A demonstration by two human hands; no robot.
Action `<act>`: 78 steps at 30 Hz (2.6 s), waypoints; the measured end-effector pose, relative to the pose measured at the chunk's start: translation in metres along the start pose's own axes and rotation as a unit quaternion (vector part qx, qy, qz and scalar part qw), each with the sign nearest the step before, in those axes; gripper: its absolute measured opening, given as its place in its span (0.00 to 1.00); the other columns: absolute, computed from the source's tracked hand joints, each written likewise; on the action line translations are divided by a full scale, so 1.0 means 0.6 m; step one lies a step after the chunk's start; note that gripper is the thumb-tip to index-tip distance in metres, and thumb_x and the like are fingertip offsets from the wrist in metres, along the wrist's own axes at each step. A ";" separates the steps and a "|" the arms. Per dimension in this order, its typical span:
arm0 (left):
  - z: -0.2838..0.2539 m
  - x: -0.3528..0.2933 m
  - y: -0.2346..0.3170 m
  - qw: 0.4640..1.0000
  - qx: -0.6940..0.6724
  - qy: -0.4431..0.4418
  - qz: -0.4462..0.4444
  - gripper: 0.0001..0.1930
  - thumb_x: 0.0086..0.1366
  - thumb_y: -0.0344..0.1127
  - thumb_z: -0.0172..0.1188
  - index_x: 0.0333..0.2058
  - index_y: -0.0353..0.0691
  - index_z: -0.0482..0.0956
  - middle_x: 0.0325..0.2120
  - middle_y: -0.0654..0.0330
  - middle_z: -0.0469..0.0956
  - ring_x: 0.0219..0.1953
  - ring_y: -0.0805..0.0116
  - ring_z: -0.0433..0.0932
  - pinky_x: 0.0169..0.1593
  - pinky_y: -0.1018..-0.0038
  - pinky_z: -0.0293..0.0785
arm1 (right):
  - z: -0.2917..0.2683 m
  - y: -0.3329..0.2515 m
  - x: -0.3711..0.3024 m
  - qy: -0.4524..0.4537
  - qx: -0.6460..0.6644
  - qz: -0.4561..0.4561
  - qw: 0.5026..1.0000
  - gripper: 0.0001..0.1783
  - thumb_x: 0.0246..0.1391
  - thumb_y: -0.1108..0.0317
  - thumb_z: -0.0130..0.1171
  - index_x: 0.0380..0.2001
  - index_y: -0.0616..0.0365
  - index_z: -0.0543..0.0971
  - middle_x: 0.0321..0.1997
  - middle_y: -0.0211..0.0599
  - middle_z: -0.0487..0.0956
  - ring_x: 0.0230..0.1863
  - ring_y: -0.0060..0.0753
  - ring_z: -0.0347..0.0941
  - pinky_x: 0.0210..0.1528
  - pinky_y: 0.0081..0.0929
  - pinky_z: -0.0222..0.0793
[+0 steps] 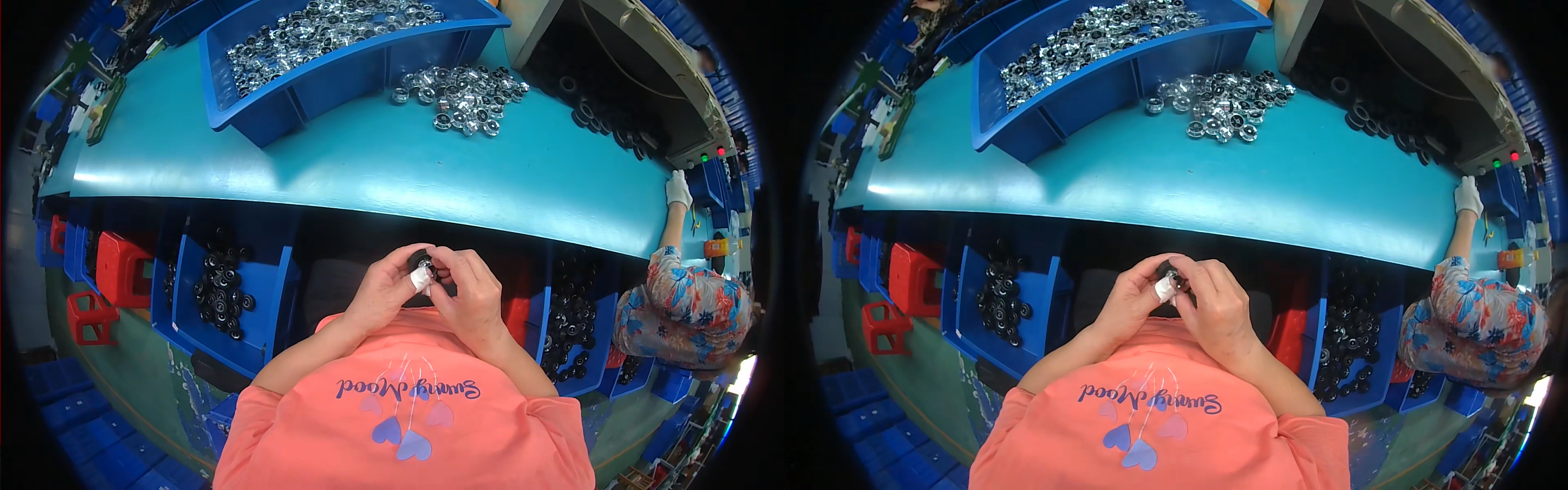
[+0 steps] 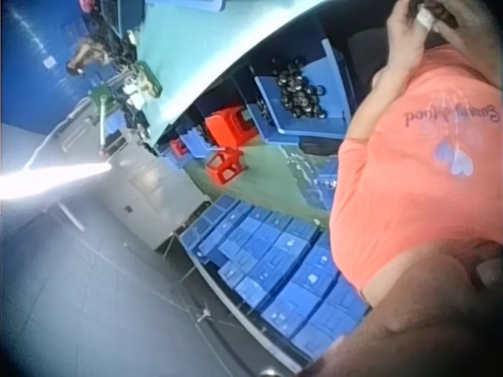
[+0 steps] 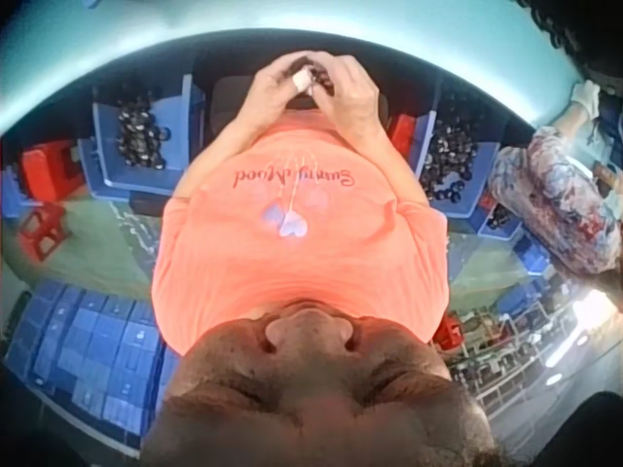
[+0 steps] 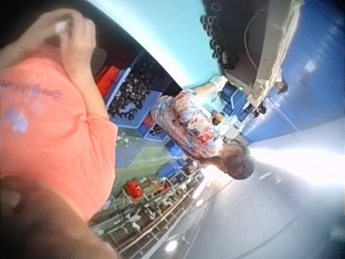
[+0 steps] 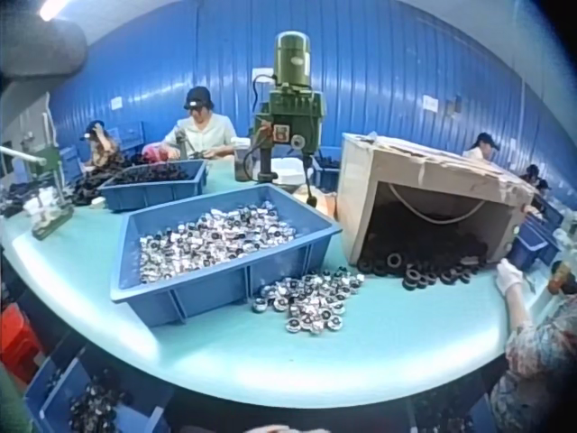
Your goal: Assembling small mechanical components at a factory workbench.
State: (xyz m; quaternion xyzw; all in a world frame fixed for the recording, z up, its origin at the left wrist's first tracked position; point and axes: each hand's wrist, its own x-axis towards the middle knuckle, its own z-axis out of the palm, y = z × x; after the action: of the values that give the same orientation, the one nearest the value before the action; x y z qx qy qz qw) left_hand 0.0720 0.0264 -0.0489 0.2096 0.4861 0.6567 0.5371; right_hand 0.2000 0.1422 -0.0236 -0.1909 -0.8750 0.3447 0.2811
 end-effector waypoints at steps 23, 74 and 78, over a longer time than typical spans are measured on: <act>-0.024 0.006 -0.024 0.991 0.094 0.021 0.096 0.16 0.76 0.31 0.59 0.60 0.37 0.75 0.42 0.62 0.79 0.40 0.74 0.81 0.44 0.75 0.82 | 0.024 0.065 -0.022 -0.032 0.373 0.236 0.897 0.16 0.56 0.74 0.74 0.49 0.62 0.86 0.44 0.34 0.79 0.44 0.24 0.80 0.48 0.22 0.80; -0.032 0.011 -0.018 0.991 0.129 0.011 0.042 0.29 0.65 0.25 0.71 0.64 0.38 0.73 0.51 0.60 0.81 0.52 0.73 0.81 0.58 0.72 0.81 | 0.046 0.078 -0.028 -0.026 0.553 0.383 0.739 0.13 0.70 0.69 0.59 0.52 0.65 0.82 0.44 0.35 0.84 0.41 0.23 0.81 0.47 0.25 0.81; -0.035 0.010 -0.019 0.983 0.174 0.025 0.050 0.28 0.63 0.25 0.73 0.61 0.38 0.75 0.49 0.62 0.81 0.46 0.75 0.81 0.52 0.76 0.80 | 0.045 0.075 -0.027 -0.034 0.548 0.377 0.746 0.13 0.70 0.69 0.59 0.52 0.64 0.82 0.46 0.35 0.84 0.43 0.24 0.82 0.48 0.26 0.80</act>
State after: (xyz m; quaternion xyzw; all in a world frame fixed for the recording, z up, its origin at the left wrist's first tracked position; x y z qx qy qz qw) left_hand 0.0588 0.0226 -0.0698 0.3074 0.5949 0.5935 0.4466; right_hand 0.2021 0.1511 -0.0775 -0.3060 -0.4013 0.8494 0.1544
